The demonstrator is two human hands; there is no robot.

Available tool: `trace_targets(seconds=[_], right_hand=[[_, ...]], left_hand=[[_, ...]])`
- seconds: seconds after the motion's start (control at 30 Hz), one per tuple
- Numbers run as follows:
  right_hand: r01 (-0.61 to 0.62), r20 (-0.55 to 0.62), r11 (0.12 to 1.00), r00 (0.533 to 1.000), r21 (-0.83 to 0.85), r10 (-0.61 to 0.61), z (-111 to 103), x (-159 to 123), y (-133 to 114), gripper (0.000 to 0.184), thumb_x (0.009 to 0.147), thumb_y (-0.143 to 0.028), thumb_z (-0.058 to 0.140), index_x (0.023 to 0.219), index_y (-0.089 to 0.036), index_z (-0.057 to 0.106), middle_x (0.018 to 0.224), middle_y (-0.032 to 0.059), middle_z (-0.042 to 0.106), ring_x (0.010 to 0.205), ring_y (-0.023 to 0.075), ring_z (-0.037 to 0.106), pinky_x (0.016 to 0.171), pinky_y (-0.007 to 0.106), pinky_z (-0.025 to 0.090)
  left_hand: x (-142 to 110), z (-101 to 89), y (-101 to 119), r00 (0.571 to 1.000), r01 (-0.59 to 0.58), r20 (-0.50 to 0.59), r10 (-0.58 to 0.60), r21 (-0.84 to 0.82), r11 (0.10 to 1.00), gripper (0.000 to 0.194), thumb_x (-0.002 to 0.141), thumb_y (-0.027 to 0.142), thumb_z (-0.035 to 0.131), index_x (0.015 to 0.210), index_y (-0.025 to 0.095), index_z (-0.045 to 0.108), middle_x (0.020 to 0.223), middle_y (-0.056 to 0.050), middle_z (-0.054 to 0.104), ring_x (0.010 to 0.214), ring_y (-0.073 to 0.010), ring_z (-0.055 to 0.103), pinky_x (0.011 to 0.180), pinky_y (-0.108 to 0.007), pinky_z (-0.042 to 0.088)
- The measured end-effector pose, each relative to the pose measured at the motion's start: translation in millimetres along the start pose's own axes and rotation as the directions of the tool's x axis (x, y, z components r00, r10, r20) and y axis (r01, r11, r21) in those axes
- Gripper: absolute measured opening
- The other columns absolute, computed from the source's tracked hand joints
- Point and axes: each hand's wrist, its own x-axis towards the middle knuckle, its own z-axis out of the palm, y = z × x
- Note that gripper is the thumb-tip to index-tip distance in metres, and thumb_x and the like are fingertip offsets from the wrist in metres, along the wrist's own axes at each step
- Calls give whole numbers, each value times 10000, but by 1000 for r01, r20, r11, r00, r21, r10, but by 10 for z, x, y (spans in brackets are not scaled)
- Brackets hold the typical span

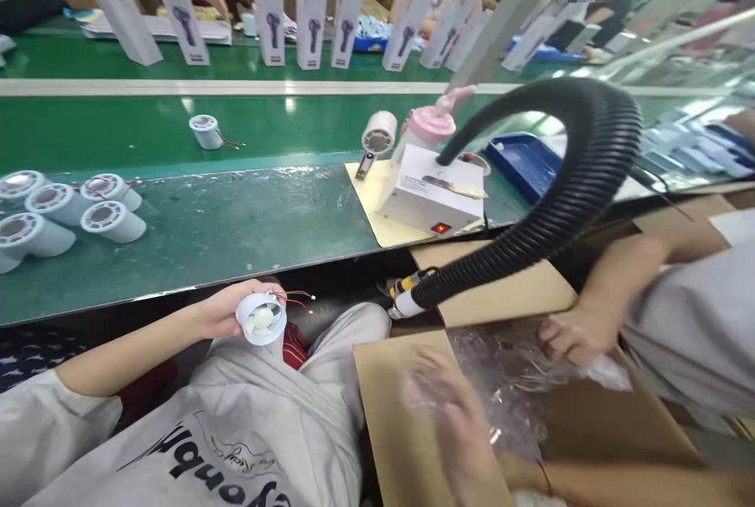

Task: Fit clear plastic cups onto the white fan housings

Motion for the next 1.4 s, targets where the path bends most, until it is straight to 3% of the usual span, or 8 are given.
trace_targets(seconds=[0.1, 0.2, 0.43, 0.7, 0.83, 0.93, 1.13, 1.4], right_hand=[[306, 55, 935, 952, -182, -301, 496, -41, -200, 346, 1029, -362, 542, 1329, -306, 704, 1315, 157, 668, 1171, 355, 698, 896, 496, 645], [411, 143, 821, 911, -397, -387, 899, 187, -378, 480, 967, -208, 591, 1436, -290, 649, 1358, 185, 615, 1177, 368, 674, 904, 509, 641], [258, 351, 963, 911, -80, -215, 949, 489, -450, 73, 916, -162, 692, 915, -219, 738, 1325, 153, 639, 1221, 328, 661, 961, 469, 623], [-91, 134, 951, 990, 297, 53, 903, 462, -468, 318, 950, -405, 720, 686, -229, 708, 1029, 92, 733, 992, 269, 756, 842, 387, 626], [-193, 127, 856, 980, 480, 150, 873, 489, -422, 394, 886, -521, 797, 631, -235, 706, 937, 75, 772, 986, 287, 777, 925, 454, 634], [-207, 156, 793, 977, 572, 143, 842, 482, -390, 359, 872, -568, 810, 712, -251, 761, 978, 73, 805, 1079, 316, 772, 981, 503, 625], [63, 227, 965, 966, 254, -123, 775, 388, -381, 323, 861, -377, 866, 1173, -320, 806, 1355, 86, 741, 1300, 326, 682, 1120, 519, 566], [13, 266, 949, 959, 315, -102, 738, 313, -375, 410, 877, -394, 851, 1259, -294, 738, 1252, 77, 776, 1196, 307, 738, 999, 442, 654]], left_hand=[[72, 105, 17, 999, 8, 32, -12, 118, 993, 414, 767, 533, 712, 916, 147, 704, 734, -12, 636, 470, -92, 464, 348, -197, 274], [57, 173, 52, 999, -32, 47, 21, 242, 970, 301, 756, 436, 775, 838, 146, 759, 778, -22, 669, 551, -102, 506, 436, -210, 358], [-68, 191, 21, 892, -395, 113, 438, 666, 632, 189, 892, 353, 725, 977, 202, 800, 1001, -65, 707, 951, -210, 646, 921, -338, 490], [36, 92, -134, 842, -490, 252, 477, 726, 483, 594, 689, 533, 924, 1209, 277, 792, 1193, -108, 671, 1126, -288, 646, 1027, -434, 527], [10, 121, -86, 850, -521, 345, 398, 666, 535, 667, 764, 419, 890, 1383, 285, 685, 1345, -123, 706, 1208, -299, 665, 1092, -450, 506], [-40, 168, -66, 899, -433, 251, 360, 642, 633, 694, 743, 332, 893, 1393, 252, 663, 1355, -129, 710, 1179, -290, 682, 1030, -415, 543], [-107, 202, -168, 968, -241, 152, 201, 323, 915, 753, 752, 368, 879, 1432, 230, 588, 1311, -134, 694, 1004, -218, 702, 847, -332, 580], [-179, 192, -59, 928, -361, 253, 272, 441, 822, 760, 738, 365, 916, 1443, 285, 644, 1422, -122, 675, 1148, -279, 687, 867, -319, 581]])
